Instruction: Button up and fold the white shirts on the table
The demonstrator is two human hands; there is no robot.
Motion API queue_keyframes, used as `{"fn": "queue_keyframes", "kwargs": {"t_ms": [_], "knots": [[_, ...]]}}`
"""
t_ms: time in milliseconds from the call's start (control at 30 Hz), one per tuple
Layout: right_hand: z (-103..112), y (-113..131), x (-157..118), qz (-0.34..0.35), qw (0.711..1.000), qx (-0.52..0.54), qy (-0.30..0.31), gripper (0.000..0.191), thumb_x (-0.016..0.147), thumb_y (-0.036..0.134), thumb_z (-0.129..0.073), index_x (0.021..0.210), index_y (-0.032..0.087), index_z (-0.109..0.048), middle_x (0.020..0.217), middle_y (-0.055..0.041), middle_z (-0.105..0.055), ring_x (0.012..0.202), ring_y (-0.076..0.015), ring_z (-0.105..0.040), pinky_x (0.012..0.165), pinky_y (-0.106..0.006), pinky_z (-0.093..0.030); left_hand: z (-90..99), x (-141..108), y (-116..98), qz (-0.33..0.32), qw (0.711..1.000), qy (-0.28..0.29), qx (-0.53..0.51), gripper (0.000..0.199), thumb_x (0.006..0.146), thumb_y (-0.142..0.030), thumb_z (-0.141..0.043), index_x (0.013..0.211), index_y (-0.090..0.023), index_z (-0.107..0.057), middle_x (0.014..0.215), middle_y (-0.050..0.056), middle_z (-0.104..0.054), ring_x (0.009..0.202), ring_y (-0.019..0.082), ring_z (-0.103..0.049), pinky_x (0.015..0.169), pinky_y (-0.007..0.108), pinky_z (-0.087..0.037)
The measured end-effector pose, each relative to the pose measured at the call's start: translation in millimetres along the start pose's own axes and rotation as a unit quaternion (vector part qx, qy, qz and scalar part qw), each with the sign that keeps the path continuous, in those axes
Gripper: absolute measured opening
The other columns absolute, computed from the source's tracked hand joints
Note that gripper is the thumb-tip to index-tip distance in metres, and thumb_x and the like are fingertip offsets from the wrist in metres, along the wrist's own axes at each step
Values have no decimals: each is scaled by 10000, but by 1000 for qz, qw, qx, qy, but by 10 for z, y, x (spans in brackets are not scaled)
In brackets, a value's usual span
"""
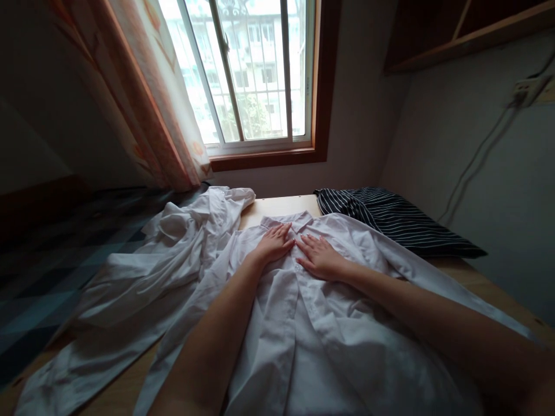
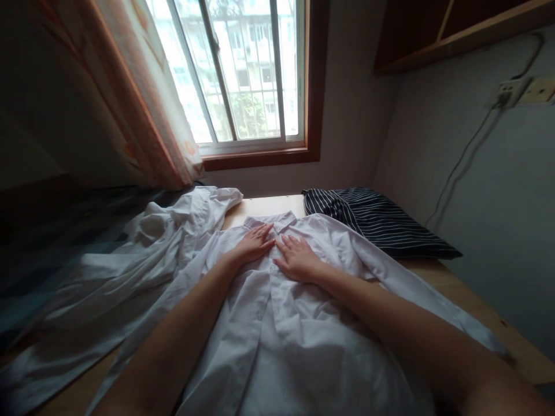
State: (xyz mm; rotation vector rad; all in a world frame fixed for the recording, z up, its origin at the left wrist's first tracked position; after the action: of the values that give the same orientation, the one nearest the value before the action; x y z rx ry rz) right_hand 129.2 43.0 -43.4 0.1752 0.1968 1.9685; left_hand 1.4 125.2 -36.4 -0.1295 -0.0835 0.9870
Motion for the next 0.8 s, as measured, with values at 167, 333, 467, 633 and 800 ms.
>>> {"fn": "queue_keyframes", "kwargs": {"t_ms": [167, 333, 467, 633, 800], "knots": [[38, 34, -331, 110, 993, 9, 28, 685, 1019, 603, -303, 1584, 216, -320, 1652, -93, -229, 1540, -267, -158, 1247, -486, -86, 5, -32, -63, -18, 999, 27, 31, 610, 1036, -461, -241, 1574, -183, -309, 1670, 72, -202, 1542, 232, -175, 1252, 411, -127], [24, 114, -629, 171, 984, 29, 49, 701, 1012, 621, -319, 1586, 219, -296, 1646, -75, -236, 1543, -279, -132, 1244, -536, -41, 30, -48, -89, -4, 999, 27, 28, 646, 1018, -552, -251, 1573, -227, -306, 1672, 54, -199, 1545, 227, -165, 1247, 418, -136], [33, 130, -846, 201, 975, 62, 73, 686, 1004, 603, -380, 1590, 261, -276, 1650, -57, -228, 1543, -282, -131, 1242, -545, -23, 47, -61, -99, -2, 1000, 24, 11, 777, 948, -704, -313, 1571, -239, -308, 1674, 61, -194, 1545, 249, -166, 1242, 422, -134], [216, 22, -679, 209, 965, 144, 62, 588, 1001, 601, -394, 1509, 313, -466, 1577, -33, -426, 1467, -240, -363, 1227, -442, -234, 72, -85, -111, -11, 1000, 27, 7, 903, 874, -796, -361, 1573, -228, -303, 1672, 85, -192, 1544, 262, -166, 1236, 412, -130], [270, -269, -42, 69, 994, 74, -42, 591, 1030, 467, -333, 1499, 139, -480, 1578, -129, -410, 1494, -241, -306, 1231, -420, -214, 86, -95, -115, -16, 999, 33, 6, 920, 864, -797, -378, 1579, -226, -290, 1674, 88, -181, 1546, 265, -157, 1237, 406, -112]]}}
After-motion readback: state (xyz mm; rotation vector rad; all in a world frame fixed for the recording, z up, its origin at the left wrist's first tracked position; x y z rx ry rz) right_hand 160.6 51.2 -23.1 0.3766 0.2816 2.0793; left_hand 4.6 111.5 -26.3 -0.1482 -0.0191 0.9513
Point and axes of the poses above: each hand's wrist, its own x-axis towards the middle knuckle, its own z-axis out of the back of the hand, y = z × x, the point moved 6 cm from there along x, towards the middle knuckle
